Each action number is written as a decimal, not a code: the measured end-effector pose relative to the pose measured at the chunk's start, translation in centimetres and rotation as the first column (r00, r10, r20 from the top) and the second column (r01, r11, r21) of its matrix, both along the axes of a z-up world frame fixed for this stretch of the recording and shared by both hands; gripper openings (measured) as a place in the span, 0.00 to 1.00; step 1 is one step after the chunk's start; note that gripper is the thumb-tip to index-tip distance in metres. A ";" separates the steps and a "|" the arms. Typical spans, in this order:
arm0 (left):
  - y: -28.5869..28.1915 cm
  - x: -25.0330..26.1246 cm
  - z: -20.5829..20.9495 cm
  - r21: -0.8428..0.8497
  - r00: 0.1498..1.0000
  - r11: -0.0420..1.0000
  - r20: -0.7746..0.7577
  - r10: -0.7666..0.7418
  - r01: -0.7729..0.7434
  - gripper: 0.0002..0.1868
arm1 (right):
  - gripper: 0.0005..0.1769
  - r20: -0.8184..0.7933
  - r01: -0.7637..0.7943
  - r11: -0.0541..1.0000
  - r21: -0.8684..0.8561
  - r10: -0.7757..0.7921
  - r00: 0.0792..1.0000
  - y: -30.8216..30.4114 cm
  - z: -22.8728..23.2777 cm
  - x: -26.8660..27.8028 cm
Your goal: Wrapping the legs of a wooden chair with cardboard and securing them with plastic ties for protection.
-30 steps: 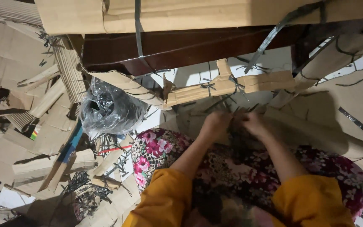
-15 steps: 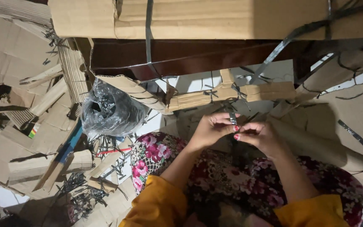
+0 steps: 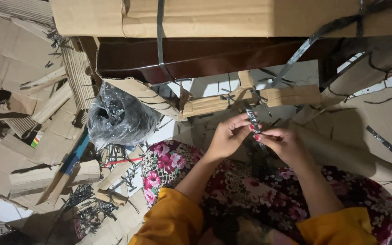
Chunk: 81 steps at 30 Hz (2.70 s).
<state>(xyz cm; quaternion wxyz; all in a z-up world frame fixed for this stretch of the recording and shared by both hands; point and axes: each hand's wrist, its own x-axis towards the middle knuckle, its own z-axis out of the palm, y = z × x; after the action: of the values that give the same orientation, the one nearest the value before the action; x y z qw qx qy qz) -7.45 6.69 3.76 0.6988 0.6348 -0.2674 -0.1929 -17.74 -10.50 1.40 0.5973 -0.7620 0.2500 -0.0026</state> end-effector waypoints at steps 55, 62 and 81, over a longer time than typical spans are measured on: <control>-1.4 -1.2 -1.2 -0.190 0.996 0.981 -0.083 0.017 -0.032 0.25 | 0.07 0.246 0.001 0.906 0.423 -0.116 0.962 -0.9 -1.0 0.1; -1.6 -1.1 -3.2 -0.237 0.980 0.971 -0.198 -0.010 -0.038 0.26 | 0.06 0.261 0.036 0.947 0.321 -0.124 0.957 -0.5 -1.0 0.2; -1.3 -1.4 -2.7 0.003 0.994 0.994 0.023 0.109 -0.109 0.29 | 0.07 0.442 0.120 0.942 -0.314 0.033 0.897 0.7 0.7 0.1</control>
<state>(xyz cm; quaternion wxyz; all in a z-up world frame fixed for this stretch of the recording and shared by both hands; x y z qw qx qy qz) -8.88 5.39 1.09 0.7038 0.6521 -0.2401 -0.1478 -17.66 -9.81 2.13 0.5003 -0.8256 0.1214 -0.2308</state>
